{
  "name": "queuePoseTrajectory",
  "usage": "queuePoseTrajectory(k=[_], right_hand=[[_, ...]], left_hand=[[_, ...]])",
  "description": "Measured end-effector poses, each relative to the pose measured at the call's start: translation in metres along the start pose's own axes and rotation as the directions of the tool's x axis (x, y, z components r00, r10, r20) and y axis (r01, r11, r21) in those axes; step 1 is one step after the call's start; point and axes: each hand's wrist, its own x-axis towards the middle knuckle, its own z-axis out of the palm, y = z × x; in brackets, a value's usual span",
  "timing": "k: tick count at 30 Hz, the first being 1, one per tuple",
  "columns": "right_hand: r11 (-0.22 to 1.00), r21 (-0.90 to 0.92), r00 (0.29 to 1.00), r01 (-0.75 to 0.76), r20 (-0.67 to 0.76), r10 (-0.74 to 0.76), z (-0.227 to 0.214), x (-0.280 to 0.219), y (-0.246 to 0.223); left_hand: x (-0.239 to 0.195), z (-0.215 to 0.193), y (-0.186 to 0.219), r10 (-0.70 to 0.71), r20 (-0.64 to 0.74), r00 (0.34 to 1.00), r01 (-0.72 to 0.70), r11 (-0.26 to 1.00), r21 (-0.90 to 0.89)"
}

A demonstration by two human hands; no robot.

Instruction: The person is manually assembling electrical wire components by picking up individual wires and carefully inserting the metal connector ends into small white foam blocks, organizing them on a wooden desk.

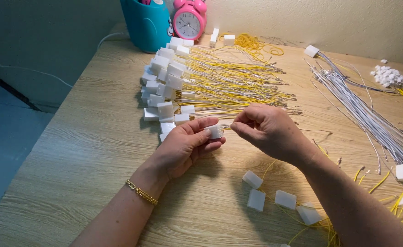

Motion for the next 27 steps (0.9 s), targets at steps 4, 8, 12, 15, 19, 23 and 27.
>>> queuePoseTrajectory(k=[4, 8, 12, 15, 19, 23, 27], right_hand=[[1.000, -0.024, 1.000, 0.011, -0.020, -0.011, 0.002, 0.000, 0.004], [0.999, -0.026, 0.999, 0.020, -0.048, -0.021, 0.004, -0.001, 0.006], [0.999, 0.001, 0.997, 0.046, -0.065, -0.046, 0.008, 0.000, 0.010], [0.998, -0.028, 0.996, 0.057, -0.062, -0.059, 0.010, -0.001, 0.008], [0.996, -0.038, 0.994, 0.079, -0.076, -0.081, 0.013, -0.001, 0.012], [0.993, -0.037, 0.991, 0.109, -0.070, -0.112, 0.013, -0.001, 0.010], [0.995, -0.022, 0.994, 0.098, -0.051, -0.099, 0.015, -0.002, 0.007]], left_hand=[[-0.001, -0.001, 0.001, 0.002, 0.006, 1.000, -0.002, 1.000, -0.008], [-0.001, -0.001, 0.001, 0.005, 0.017, 1.000, -0.005, 1.000, -0.031], [-0.004, 0.003, 0.003, 0.002, 0.016, 1.000, -0.001, 1.000, -0.019], [-0.001, 0.001, 0.001, -0.006, 0.028, 1.000, 0.007, 1.000, -0.019], [-0.002, 0.001, 0.002, -0.024, 0.035, 0.999, 0.025, 0.999, -0.026], [-0.002, 0.000, 0.002, -0.020, 0.040, 0.999, 0.021, 0.999, -0.025], [-0.001, -0.002, 0.002, -0.030, 0.040, 0.999, 0.030, 1.000, -0.005]])
